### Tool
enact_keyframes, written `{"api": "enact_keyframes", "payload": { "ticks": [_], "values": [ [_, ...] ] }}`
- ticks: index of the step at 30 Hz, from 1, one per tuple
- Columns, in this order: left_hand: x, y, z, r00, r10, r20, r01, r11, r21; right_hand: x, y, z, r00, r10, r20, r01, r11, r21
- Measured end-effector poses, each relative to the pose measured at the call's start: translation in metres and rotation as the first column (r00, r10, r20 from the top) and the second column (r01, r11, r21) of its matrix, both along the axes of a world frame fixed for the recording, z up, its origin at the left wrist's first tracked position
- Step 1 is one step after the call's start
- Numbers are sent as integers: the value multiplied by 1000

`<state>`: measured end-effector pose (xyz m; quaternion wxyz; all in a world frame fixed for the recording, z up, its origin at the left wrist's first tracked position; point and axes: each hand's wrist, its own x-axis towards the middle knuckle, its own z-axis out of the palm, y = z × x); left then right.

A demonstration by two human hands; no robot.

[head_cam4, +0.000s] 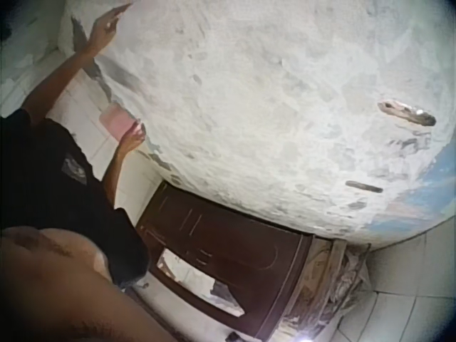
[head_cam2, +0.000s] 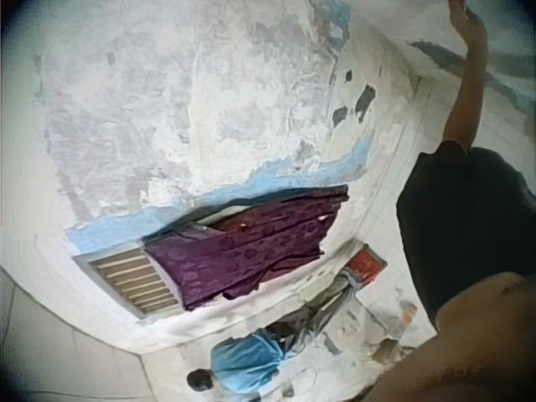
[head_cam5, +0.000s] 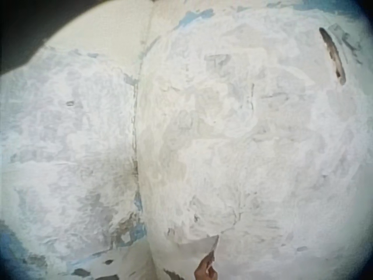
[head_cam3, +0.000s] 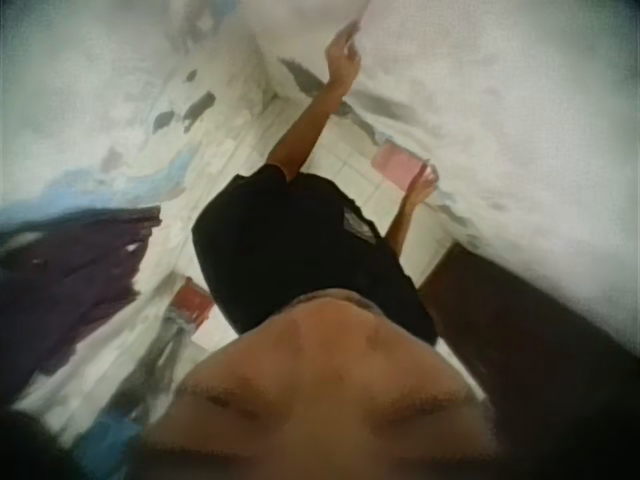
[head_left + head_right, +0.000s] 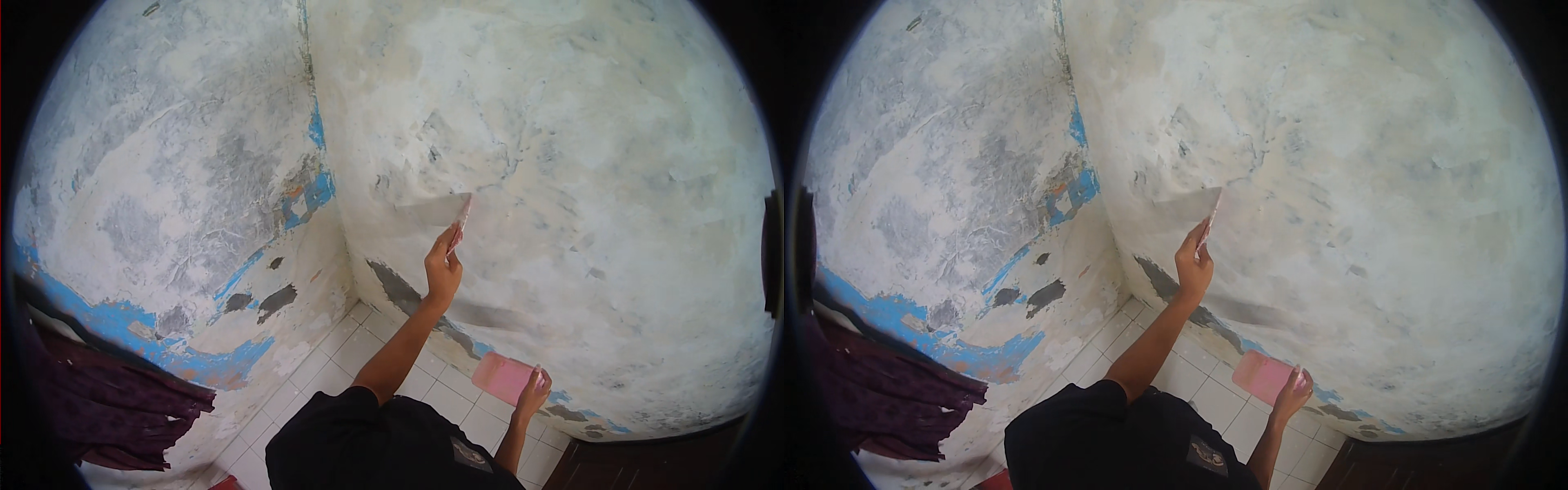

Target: The person applies wall putty to a damaged wall using a putty knife, scraping the putty from a tray onto the wall.

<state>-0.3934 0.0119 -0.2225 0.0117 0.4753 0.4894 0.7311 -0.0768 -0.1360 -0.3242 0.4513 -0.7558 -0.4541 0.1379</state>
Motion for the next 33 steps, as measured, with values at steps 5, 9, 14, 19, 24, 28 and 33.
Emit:
{"api": "enact_keyframes", "payload": {
  "ticks": [5, 9, 14, 19, 24, 28, 33],
  "values": [
    [-26, -17, -16, 955, -215, 204, 271, 914, -303, -13, 8, 4, 1000, 8, -16, -8, 998, 54],
    [-68, -8, 22, 754, -306, 581, 436, 895, -95, -13, 2, -7, 1000, -19, -20, 21, 998, 64],
    [-124, 0, 107, 886, -269, 379, 312, 948, -56, -13, -8, -19, 997, -56, -55, 53, 998, -44],
    [-139, 9, 152, 888, -321, 329, 311, 947, 83, -11, -3, -28, 990, -120, -77, 118, 992, -36],
    [-136, 5, 180, 994, -41, -103, 40, 999, -14, -24, 4, -19, 981, -176, -80, 175, 984, -22],
    [-116, 25, 194, 890, 171, -424, -83, 972, 218, -30, 9, -16, 984, -151, -89, 152, 988, -3],
    [-94, 74, 170, 650, 359, -670, -305, 931, 202, -42, 13, -13, 984, -165, -64, 164, 986, -32]
  ]
}}
